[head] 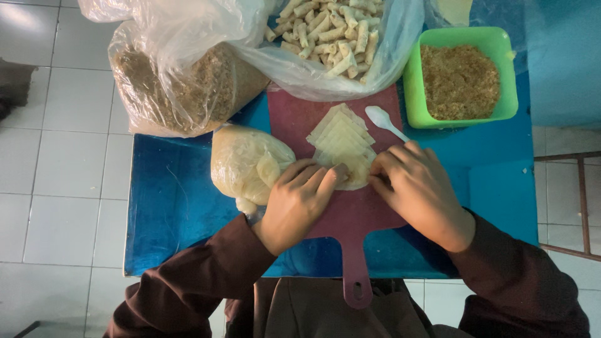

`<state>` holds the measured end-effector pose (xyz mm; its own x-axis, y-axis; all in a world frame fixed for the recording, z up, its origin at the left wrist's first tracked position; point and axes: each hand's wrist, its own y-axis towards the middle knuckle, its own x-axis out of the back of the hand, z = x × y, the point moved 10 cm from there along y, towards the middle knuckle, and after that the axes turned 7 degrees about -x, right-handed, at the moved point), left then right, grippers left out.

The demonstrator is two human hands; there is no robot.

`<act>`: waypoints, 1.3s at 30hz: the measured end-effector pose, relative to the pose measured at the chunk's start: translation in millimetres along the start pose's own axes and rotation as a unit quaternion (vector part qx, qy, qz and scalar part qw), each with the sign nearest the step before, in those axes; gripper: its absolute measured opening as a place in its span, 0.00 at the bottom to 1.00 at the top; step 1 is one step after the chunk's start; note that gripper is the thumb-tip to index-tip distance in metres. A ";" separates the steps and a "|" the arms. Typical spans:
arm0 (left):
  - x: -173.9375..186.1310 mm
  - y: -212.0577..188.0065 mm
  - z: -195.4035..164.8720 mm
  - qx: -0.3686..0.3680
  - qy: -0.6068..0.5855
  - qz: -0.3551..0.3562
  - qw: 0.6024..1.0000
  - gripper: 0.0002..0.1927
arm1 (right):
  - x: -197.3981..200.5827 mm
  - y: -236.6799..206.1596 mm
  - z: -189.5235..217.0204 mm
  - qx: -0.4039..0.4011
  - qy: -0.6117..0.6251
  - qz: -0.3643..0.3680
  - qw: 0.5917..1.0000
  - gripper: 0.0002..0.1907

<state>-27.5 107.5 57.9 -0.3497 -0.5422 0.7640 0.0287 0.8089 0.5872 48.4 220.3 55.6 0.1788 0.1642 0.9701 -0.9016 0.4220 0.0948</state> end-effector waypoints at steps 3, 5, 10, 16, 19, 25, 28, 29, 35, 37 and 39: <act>1.0 1.4 0.6 0.008 -0.012 0.003 1.000 0.16 | -6.0 2.6 -4.2 -0.018 0.023 0.033 0.999 0.08; 2.3 2.2 0.3 0.007 -0.021 0.001 1.000 0.15 | -3.3 2.2 -2.2 -0.012 0.051 0.024 0.998 0.09; 6.3 3.8 -2.0 -0.002 -0.017 -0.023 1.000 0.14 | 0.2 2.5 2.0 0.002 0.129 0.018 0.992 0.11; 0.8 2.1 1.1 0.014 -0.013 -0.006 1.000 0.17 | 0.3 6.7 11.8 0.038 0.187 0.011 0.982 0.13; 2.4 1.7 0.9 0.009 -0.015 -0.015 1.000 0.20 | 0.3 7.9 12.5 0.036 0.210 0.001 0.977 0.13; 2.5 2.4 1.0 0.012 -0.019 -0.020 1.000 0.20 | -7.1 8.7 10.6 0.030 0.222 0.014 0.974 0.12; 1.9 2.5 1.4 0.011 -0.021 -0.019 1.000 0.21 | -8.2 9.3 12.7 0.047 0.211 0.005 0.976 0.12; 2.0 1.8 2.0 0.014 -0.022 -0.018 0.999 0.21 | -8.8 9.4 13.9 0.052 0.200 0.002 0.978 0.12; -0.6 1.4 3.4 0.020 -0.017 -0.008 1.000 0.21 | -8.1 3.2 18.2 0.082 0.180 -0.009 0.980 0.12; -0.8 0.8 4.0 0.023 -0.016 -0.005 1.000 0.21 | -8.7 1.7 19.3 0.090 0.178 -0.016 0.980 0.12; -1.9 1.2 4.2 0.025 -0.013 -0.002 1.000 0.21 | -8.2 1.0 19.0 0.101 0.175 -0.028 0.979 0.12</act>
<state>-30.8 110.5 56.1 -0.3742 -0.5399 0.7540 -0.0189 0.8173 0.5759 38.6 202.5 52.0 0.3216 0.4556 0.8301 -0.9400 0.2590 0.2220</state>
